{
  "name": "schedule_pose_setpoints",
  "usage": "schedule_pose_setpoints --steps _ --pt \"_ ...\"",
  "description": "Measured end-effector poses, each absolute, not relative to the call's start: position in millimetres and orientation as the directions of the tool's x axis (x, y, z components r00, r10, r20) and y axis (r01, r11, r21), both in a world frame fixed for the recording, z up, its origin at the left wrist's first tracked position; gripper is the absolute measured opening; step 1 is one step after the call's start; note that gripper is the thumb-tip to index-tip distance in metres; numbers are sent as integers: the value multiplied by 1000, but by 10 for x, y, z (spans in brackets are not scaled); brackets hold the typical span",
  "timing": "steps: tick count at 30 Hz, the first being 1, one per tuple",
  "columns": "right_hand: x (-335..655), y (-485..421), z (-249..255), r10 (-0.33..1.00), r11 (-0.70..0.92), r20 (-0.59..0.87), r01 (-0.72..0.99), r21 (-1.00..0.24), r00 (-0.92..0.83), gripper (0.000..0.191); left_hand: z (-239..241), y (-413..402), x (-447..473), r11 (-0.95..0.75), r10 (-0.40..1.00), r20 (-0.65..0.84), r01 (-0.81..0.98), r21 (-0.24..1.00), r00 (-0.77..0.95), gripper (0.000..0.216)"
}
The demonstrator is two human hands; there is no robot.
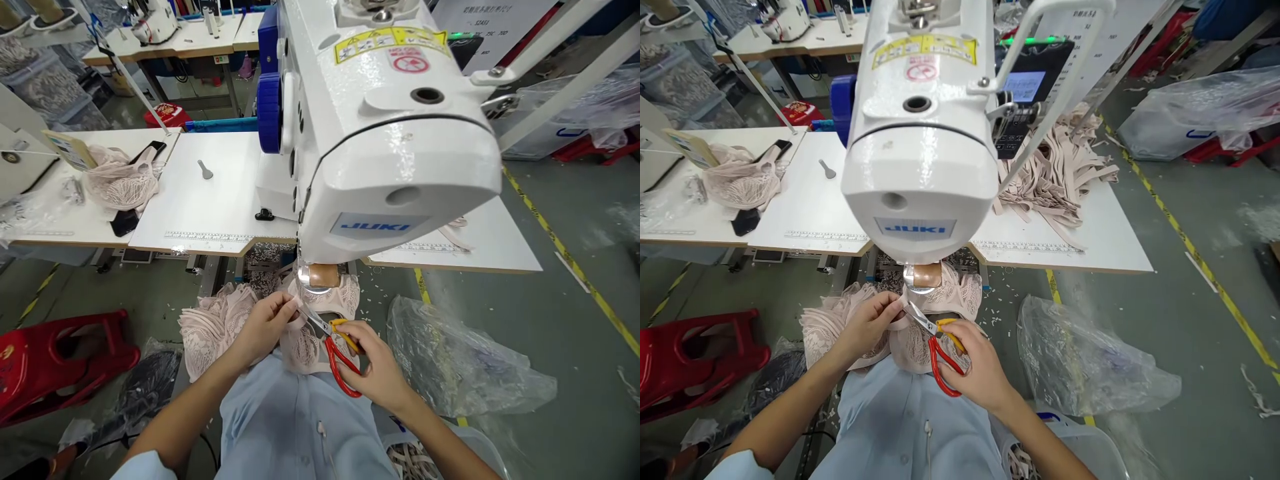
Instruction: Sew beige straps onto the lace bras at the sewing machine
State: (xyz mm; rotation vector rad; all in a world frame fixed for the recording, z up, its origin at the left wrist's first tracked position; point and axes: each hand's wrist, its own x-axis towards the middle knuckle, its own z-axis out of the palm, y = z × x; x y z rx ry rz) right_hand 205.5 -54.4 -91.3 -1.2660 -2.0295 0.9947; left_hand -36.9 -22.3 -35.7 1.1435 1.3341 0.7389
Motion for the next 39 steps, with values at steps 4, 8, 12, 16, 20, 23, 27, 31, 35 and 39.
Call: schedule_pose_setpoints --steps 4,8,12,16,20,23,27,31,35,39 --pt "1937 -471 -906 902 299 72 496 -816 -426 47 -319 -194 -361 332 914 -367 201 922 175 32" --pt "1889 -391 -910 884 309 74 457 -834 -462 43 -336 -180 -393 333 915 -367 202 921 166 31" --pt "1908 -377 -927 881 296 65 437 -849 -470 37 -356 -180 -427 350 912 -385 221 910 144 31" --pt "1992 -432 -931 896 288 62 470 -835 -439 31 -333 -174 -433 359 920 -383 202 911 89 31" --pt "2253 -428 -911 920 259 22 566 -782 -391 31 -308 -180 -456 267 953 -296 276 923 69 26" --pt "2557 -167 -888 945 227 -17 690 -687 -327 33 -314 -183 -479 65 992 -113 513 856 64 21" --pt "2960 625 -872 996 88 53 867 -491 -72 43 -303 -127 -523 -115 977 -31 646 755 210 20" --pt "3136 1273 -816 981 128 184 903 -410 -55 43 -232 -12 -635 7 929 -222 587 810 295 26" --pt "2799 1010 -704 968 173 252 753 -635 -10 36 -231 27 -688 -35 906 -245 641 767 344 23" --pt "2242 267 -676 876 228 -14 438 -870 -483 34 -340 -57 -497 -394 911 95 781 484 401 24"
